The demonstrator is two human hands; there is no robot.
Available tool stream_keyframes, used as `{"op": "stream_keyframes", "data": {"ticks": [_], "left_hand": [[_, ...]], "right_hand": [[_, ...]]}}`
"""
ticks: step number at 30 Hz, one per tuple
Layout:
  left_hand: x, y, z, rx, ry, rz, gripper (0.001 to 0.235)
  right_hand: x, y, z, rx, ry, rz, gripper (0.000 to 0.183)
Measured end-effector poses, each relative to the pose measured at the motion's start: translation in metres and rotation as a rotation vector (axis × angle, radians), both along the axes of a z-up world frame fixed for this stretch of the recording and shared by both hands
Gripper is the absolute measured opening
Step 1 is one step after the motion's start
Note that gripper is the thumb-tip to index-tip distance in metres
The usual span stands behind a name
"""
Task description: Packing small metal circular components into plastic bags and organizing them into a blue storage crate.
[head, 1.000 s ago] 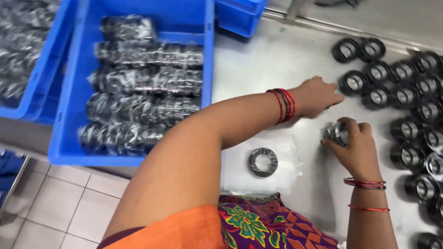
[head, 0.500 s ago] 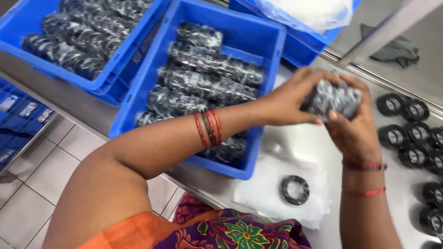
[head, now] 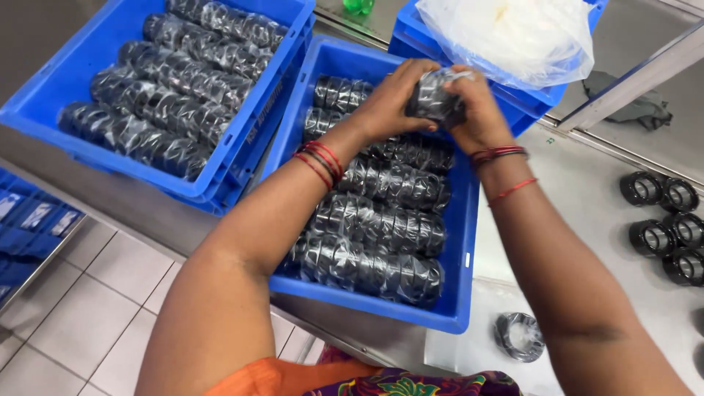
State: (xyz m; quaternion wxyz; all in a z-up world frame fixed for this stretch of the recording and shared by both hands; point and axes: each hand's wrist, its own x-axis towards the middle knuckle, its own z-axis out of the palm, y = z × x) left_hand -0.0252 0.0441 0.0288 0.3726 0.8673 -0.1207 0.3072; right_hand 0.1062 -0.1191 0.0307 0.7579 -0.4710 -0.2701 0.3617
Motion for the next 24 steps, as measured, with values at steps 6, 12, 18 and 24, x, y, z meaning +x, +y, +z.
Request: {"op": "stream_keyframes", "data": {"ticks": [6,12,18,24], "left_hand": [[0.0,0.009,0.002,0.22,0.14,0.18,0.088],[0.01,0.024,-0.009,0.225,0.078,0.058,0.089],[0.004,0.046,-0.013,0.291,0.087,-0.022,0.087],[-0.002,0.035,-0.012,0.417,0.302,0.227,0.087]], "right_hand": [[0.002,0.014,-0.012,0.02,0.129,-0.051,0.033],[0.003,0.036,-0.009,-0.069,0.272,-0.174,0.029],[0.003,0.046,-0.02,-0.065,0.346,-0.036,0.031],[0.01,0.047,-0.032,-0.22,0.185,-0.041,0.031]]}}
